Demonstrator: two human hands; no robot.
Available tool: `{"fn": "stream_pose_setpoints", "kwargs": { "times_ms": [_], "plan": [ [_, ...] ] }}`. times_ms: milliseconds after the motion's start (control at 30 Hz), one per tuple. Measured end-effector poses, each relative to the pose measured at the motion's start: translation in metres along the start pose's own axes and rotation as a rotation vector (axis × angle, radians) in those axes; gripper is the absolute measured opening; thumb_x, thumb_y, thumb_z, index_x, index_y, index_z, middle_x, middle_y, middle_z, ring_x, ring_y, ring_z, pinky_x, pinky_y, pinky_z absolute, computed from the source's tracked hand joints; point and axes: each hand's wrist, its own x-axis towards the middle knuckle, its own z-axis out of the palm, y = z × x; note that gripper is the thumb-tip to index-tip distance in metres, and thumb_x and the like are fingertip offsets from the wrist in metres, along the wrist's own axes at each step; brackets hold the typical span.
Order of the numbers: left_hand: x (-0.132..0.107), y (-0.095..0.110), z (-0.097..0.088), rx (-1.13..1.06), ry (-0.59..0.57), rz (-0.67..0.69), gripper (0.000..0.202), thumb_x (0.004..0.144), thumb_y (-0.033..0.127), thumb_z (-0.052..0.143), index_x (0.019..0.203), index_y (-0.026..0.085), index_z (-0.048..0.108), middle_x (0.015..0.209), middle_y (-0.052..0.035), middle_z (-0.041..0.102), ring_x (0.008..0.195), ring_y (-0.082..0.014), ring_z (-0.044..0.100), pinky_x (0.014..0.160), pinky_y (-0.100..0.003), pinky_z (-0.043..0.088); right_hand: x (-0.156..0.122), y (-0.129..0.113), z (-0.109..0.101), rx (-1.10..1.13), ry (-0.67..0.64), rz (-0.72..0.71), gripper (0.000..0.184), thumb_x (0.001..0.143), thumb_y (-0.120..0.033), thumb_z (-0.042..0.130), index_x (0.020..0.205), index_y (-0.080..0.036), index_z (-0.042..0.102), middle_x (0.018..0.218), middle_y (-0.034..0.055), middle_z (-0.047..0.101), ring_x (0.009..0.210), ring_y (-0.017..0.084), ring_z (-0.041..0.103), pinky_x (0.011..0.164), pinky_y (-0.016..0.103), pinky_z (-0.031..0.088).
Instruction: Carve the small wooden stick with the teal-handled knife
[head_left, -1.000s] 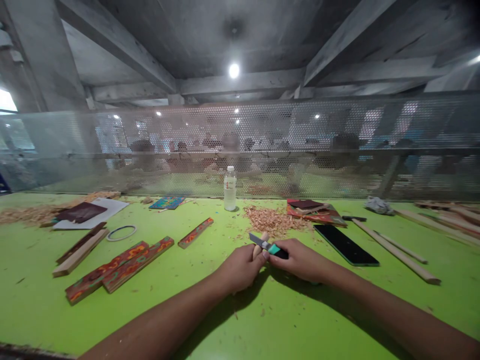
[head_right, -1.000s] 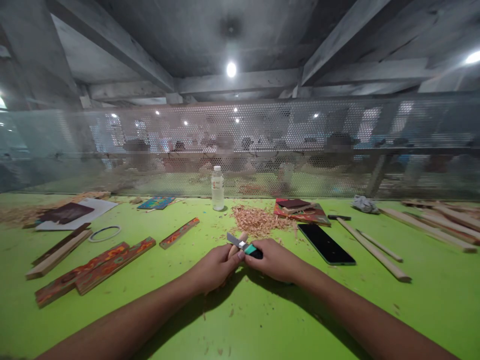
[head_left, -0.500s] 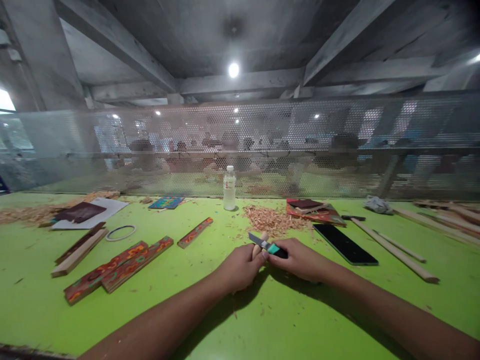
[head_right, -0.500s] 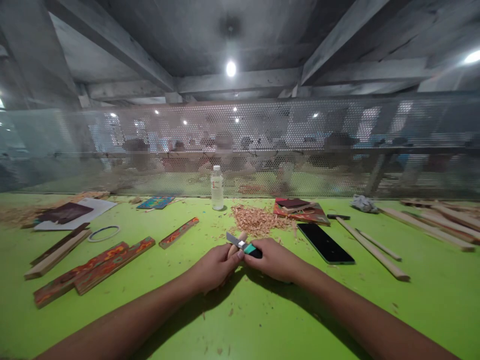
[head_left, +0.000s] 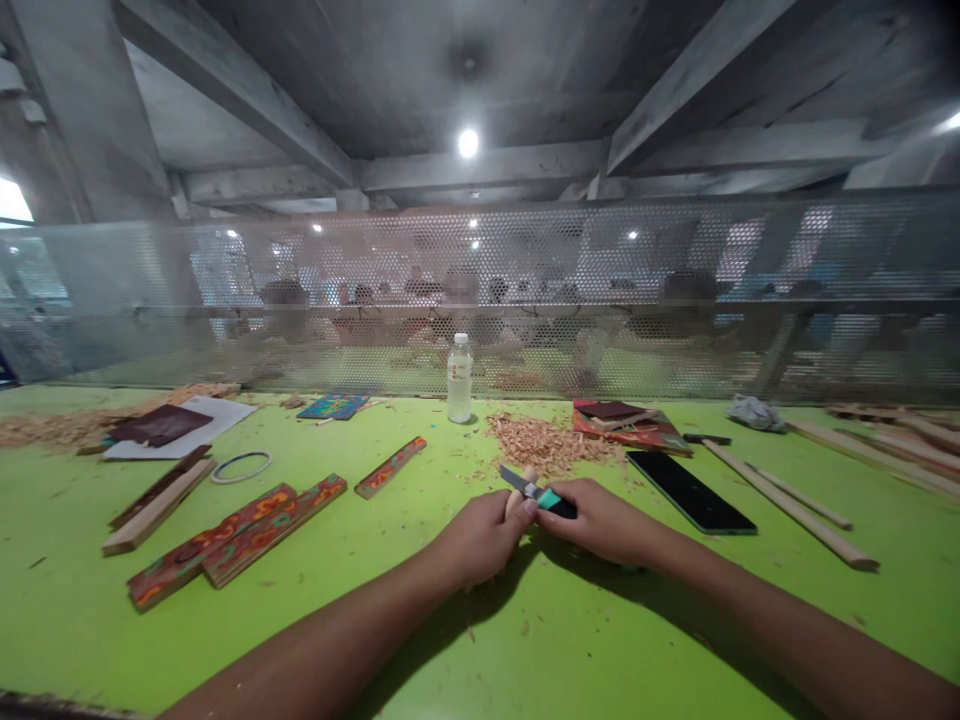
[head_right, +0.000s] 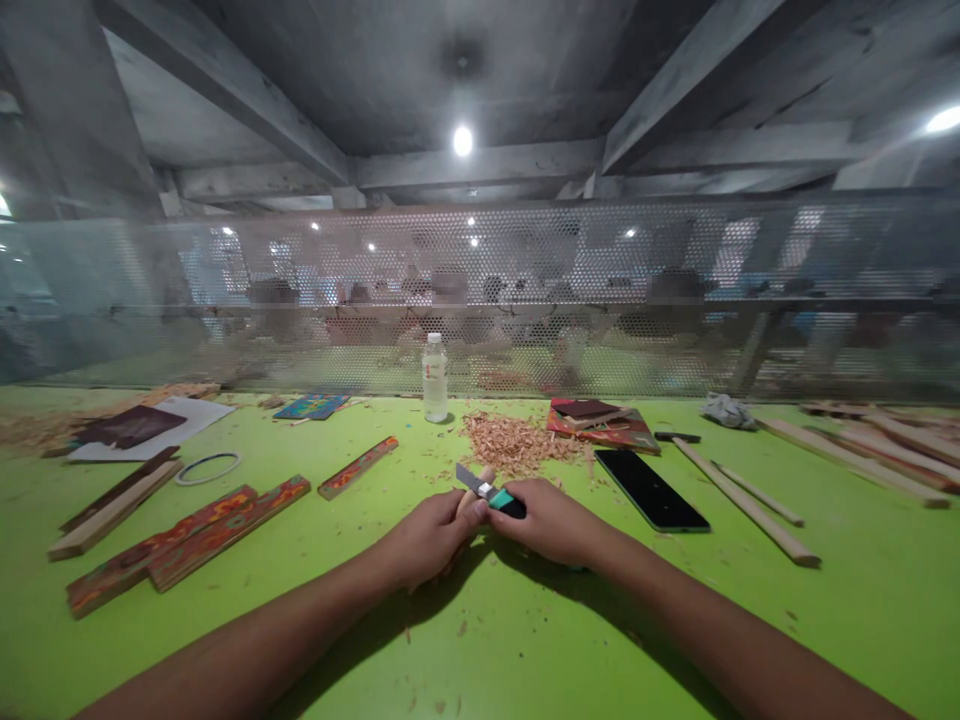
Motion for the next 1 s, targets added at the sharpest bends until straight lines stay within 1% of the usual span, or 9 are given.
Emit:
{"fn": "stream_pose_setpoints", "kwargs": {
  "times_ms": [100, 267, 433, 600, 800, 1000],
  "plan": [
    [-0.0003, 0.0008, -0.0001, -0.002, 0.001, 0.002, 0.033, 0.105, 0.045, 0.058, 0.112, 0.015, 0.068, 0.100, -0.0047, 0.071, 0.081, -0.0179, 0.070, 0.073, -0.035, 0.060, -0.0004, 0.0011, 0.0005, -0.002, 0.001, 0.001, 0.037, 0.094, -0.050, 0.052, 0.075, -0.019, 0.058, 0.073, 0.0042, 0.068, 0.066, 0.018, 0.055, 0.060, 0.028, 0.033],
    [0.0001, 0.0009, -0.0001, -0.015, -0.006, 0.006, 0.031, 0.103, 0.043, 0.062, 0.116, 0.015, 0.067, 0.110, -0.0064, 0.070, 0.090, -0.0203, 0.070, 0.079, -0.038, 0.060, -0.0008, 0.0012, 0.0003, 0.000, -0.001, 0.007, 0.038, 0.094, -0.051, 0.051, 0.075, -0.019, 0.058, 0.073, 0.0044, 0.067, 0.066, 0.018, 0.056, 0.058, 0.028, 0.031],
    [0.0001, 0.0000, 0.0002, -0.024, -0.010, 0.004, 0.030, 0.103, 0.041, 0.063, 0.119, 0.015, 0.067, 0.113, -0.0072, 0.070, 0.092, -0.0209, 0.070, 0.080, -0.039, 0.061, 0.0005, 0.0009, -0.0008, 0.000, -0.001, 0.003, 0.039, 0.094, -0.052, 0.053, 0.074, -0.019, 0.058, 0.073, 0.0037, 0.067, 0.066, 0.018, 0.055, 0.059, 0.027, 0.032],
    [0.0000, -0.0003, 0.0001, -0.025, -0.014, 0.001, 0.030, 0.103, 0.041, 0.062, 0.117, 0.015, 0.067, 0.110, -0.0067, 0.071, 0.090, -0.0202, 0.071, 0.079, -0.038, 0.061, 0.0012, 0.0021, -0.0006, -0.008, 0.012, 0.015, 0.043, 0.094, -0.057, 0.053, 0.074, -0.019, 0.059, 0.071, 0.0041, 0.067, 0.065, 0.018, 0.055, 0.059, 0.027, 0.032],
    [0.0010, -0.0014, 0.0008, -0.027, -0.010, 0.002, 0.029, 0.103, 0.041, 0.062, 0.116, 0.016, 0.068, 0.110, -0.0068, 0.071, 0.090, -0.0197, 0.071, 0.079, -0.038, 0.061, 0.0000, 0.0029, 0.0002, -0.010, 0.007, -0.003, 0.042, 0.095, -0.054, 0.051, 0.074, -0.019, 0.059, 0.072, 0.0038, 0.067, 0.065, 0.018, 0.055, 0.059, 0.028, 0.033],
    [0.0007, -0.0009, 0.0004, -0.014, -0.015, -0.004, 0.031, 0.104, 0.043, 0.060, 0.115, 0.015, 0.068, 0.106, -0.0059, 0.071, 0.086, -0.0191, 0.071, 0.076, -0.037, 0.061, 0.0000, 0.0012, -0.0002, 0.001, -0.001, -0.011, 0.039, 0.095, -0.051, 0.051, 0.073, -0.019, 0.058, 0.071, 0.0036, 0.067, 0.065, 0.018, 0.056, 0.059, 0.027, 0.033]
  ]
}}
